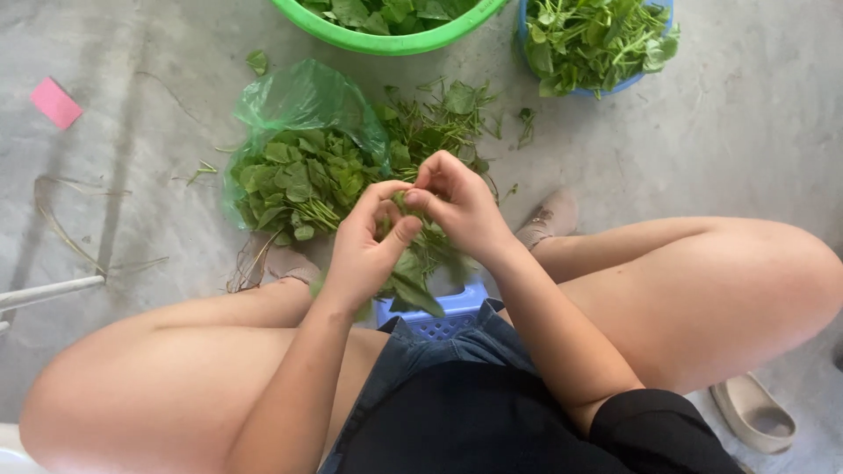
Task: The person sits on the floor and strips leafy water spinach, plucking leaves and tender tips from the stems by hand. Sorted leaves are placed into a green basket and a blue bowl, while discarded stems and trimmings collect on the floor and in a plastic bag.
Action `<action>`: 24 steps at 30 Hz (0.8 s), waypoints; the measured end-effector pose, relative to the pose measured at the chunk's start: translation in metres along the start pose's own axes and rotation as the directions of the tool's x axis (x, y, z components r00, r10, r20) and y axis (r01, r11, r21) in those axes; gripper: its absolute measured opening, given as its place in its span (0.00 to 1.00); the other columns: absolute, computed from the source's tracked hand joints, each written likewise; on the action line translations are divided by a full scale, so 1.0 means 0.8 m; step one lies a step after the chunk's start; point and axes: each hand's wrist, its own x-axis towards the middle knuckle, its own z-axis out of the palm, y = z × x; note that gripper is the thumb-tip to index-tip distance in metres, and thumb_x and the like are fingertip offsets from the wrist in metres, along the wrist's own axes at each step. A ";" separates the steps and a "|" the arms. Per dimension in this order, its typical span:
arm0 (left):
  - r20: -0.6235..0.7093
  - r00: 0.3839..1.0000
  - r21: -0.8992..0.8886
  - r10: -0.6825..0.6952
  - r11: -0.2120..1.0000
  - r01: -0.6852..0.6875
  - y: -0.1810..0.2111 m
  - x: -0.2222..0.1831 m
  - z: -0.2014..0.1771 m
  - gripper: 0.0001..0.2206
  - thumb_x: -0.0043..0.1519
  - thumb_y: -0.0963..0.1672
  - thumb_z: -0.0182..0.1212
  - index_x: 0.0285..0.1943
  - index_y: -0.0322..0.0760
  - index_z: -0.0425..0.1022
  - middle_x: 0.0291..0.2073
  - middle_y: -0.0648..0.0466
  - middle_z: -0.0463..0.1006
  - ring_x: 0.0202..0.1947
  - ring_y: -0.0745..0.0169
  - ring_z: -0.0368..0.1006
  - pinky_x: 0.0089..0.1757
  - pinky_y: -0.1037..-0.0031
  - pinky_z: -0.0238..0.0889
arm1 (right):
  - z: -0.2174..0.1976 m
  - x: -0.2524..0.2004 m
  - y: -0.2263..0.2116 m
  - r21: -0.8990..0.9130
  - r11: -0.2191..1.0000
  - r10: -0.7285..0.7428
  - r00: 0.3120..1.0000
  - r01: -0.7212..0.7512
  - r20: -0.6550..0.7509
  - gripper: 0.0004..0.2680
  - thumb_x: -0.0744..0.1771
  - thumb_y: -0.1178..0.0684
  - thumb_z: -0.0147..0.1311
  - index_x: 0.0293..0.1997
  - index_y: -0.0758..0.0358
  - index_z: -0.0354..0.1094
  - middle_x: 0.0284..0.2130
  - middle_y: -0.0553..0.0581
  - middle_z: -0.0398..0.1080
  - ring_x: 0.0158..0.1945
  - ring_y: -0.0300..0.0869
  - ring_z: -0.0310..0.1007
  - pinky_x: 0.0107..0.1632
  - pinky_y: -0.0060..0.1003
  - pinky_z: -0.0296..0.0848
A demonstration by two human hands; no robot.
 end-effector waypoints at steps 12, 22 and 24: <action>-0.334 0.908 0.550 0.253 0.835 -0.030 0.009 0.003 -0.012 0.04 0.67 0.42 0.64 0.47 0.37 0.78 0.35 0.54 0.81 0.28 0.64 0.73 0.31 0.74 0.65 | -0.026 -0.001 -0.054 -0.567 0.822 0.238 0.938 -0.056 0.253 0.10 0.67 0.47 0.57 0.45 0.63 0.73 0.25 0.50 0.72 0.29 0.33 0.67 0.34 0.33 0.68; -0.379 0.818 0.538 0.432 0.822 -0.185 0.005 -0.001 -0.010 0.04 0.71 0.41 0.62 0.49 0.35 0.76 0.40 0.51 0.79 0.37 0.61 0.73 0.40 0.74 0.68 | -0.029 0.000 -0.023 -0.296 0.954 0.065 0.996 -0.044 0.063 0.09 0.67 0.51 0.57 0.45 0.67 0.78 0.34 0.50 0.76 0.40 0.31 0.72 0.44 0.30 0.71; -0.426 0.853 0.476 0.300 0.876 -0.070 0.004 -0.003 -0.005 0.04 0.70 0.42 0.62 0.48 0.35 0.77 0.33 0.53 0.80 0.30 0.62 0.72 0.36 0.74 0.66 | -0.025 0.000 -0.024 -0.313 0.949 0.048 0.999 -0.044 0.005 0.09 0.67 0.52 0.57 0.43 0.67 0.78 0.33 0.51 0.75 0.39 0.32 0.72 0.43 0.30 0.71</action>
